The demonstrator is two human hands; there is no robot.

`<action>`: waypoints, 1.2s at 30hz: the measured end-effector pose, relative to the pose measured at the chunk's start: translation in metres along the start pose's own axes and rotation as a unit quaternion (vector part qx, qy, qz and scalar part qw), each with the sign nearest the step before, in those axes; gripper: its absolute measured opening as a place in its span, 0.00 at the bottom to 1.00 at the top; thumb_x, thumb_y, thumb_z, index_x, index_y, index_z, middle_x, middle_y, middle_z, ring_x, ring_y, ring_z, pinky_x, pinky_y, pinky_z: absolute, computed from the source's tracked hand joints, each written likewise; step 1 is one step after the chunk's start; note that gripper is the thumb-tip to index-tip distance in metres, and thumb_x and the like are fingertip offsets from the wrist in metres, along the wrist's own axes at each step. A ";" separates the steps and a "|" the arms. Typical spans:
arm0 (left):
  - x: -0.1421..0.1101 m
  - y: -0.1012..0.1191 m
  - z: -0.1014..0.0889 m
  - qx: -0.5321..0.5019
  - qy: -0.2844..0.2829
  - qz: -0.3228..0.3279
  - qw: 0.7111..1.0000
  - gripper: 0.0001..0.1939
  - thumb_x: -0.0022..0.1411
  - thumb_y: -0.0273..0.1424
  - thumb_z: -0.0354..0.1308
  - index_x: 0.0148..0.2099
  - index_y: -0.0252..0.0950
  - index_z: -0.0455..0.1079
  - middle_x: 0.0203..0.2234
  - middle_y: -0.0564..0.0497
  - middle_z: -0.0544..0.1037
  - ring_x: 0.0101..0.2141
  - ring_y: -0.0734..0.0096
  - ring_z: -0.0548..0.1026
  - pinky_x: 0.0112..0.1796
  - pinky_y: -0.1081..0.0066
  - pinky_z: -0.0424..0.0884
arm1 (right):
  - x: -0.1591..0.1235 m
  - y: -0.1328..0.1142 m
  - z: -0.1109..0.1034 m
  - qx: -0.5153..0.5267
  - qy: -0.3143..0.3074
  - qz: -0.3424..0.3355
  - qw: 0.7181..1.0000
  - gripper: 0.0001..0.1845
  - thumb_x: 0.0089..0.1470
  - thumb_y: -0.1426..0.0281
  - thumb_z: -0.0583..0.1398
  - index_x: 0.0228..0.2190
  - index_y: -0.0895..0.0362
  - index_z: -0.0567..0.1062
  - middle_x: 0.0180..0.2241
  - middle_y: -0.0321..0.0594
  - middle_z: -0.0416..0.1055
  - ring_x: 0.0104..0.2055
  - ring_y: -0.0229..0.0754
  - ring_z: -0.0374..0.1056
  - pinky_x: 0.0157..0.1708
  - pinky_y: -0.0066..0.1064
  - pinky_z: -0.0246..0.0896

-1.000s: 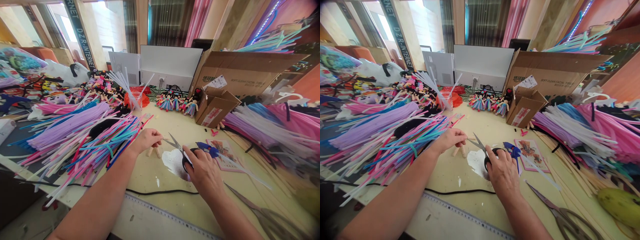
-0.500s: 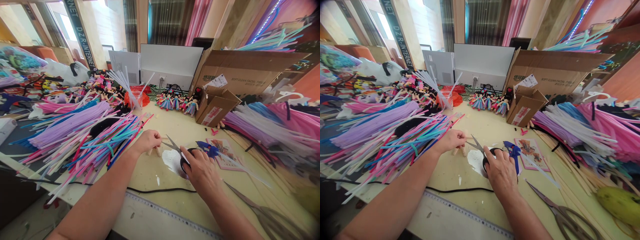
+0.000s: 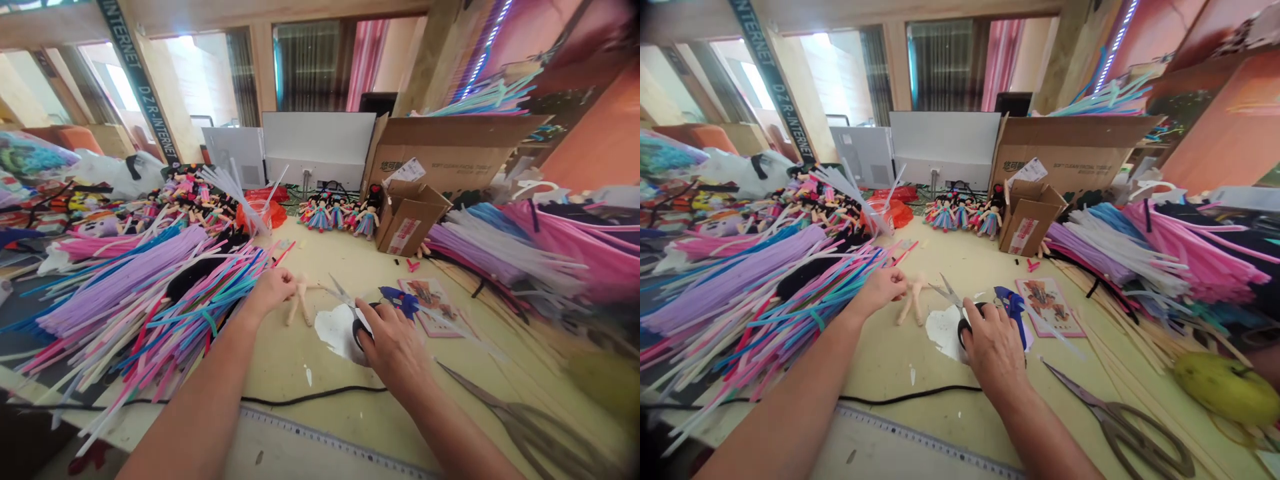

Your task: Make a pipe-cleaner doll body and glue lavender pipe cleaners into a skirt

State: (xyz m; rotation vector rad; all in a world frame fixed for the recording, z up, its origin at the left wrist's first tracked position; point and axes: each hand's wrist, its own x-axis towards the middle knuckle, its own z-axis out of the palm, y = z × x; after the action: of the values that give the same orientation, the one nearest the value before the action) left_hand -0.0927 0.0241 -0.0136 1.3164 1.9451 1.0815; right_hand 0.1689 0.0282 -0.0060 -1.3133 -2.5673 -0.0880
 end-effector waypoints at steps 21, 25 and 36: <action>0.173 0.276 0.107 0.156 0.094 0.268 0.946 0.13 0.66 0.33 0.45 0.30 0.38 0.65 0.20 0.52 0.74 0.28 0.68 0.72 0.35 0.72 0.62 | 0.009 -0.010 0.053 0.238 -0.062 0.117 0.962 0.26 0.46 0.73 0.60 0.49 0.48 0.73 0.44 0.42 0.74 0.47 0.54 0.71 0.44 0.41 0.66; 0.215 0.291 0.140 0.173 0.036 0.238 0.955 0.04 0.54 0.26 0.59 0.27 0.36 0.70 0.18 0.52 0.75 0.25 0.69 0.73 0.33 0.72 0.64 | 0.018 -0.011 0.056 0.251 -0.097 0.135 0.954 0.26 0.41 0.72 0.62 0.46 0.48 0.74 0.42 0.43 0.76 0.44 0.55 0.72 0.41 0.42 0.68; 0.221 0.269 0.137 0.112 0.035 0.222 0.968 0.08 0.54 0.33 0.61 0.30 0.32 0.74 0.23 0.50 0.79 0.21 0.78 0.71 0.28 0.77 0.66 | 0.007 -0.002 0.050 0.301 -0.061 0.099 0.947 0.24 0.50 0.72 0.60 0.50 0.50 0.72 0.44 0.44 0.75 0.47 0.51 0.71 0.45 0.37 0.65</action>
State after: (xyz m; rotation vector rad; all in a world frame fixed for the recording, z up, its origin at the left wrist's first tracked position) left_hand 0.0651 0.3250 0.1430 1.9284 1.9158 1.1444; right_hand 0.1532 0.0409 -0.0527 -1.3328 -2.2495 0.7707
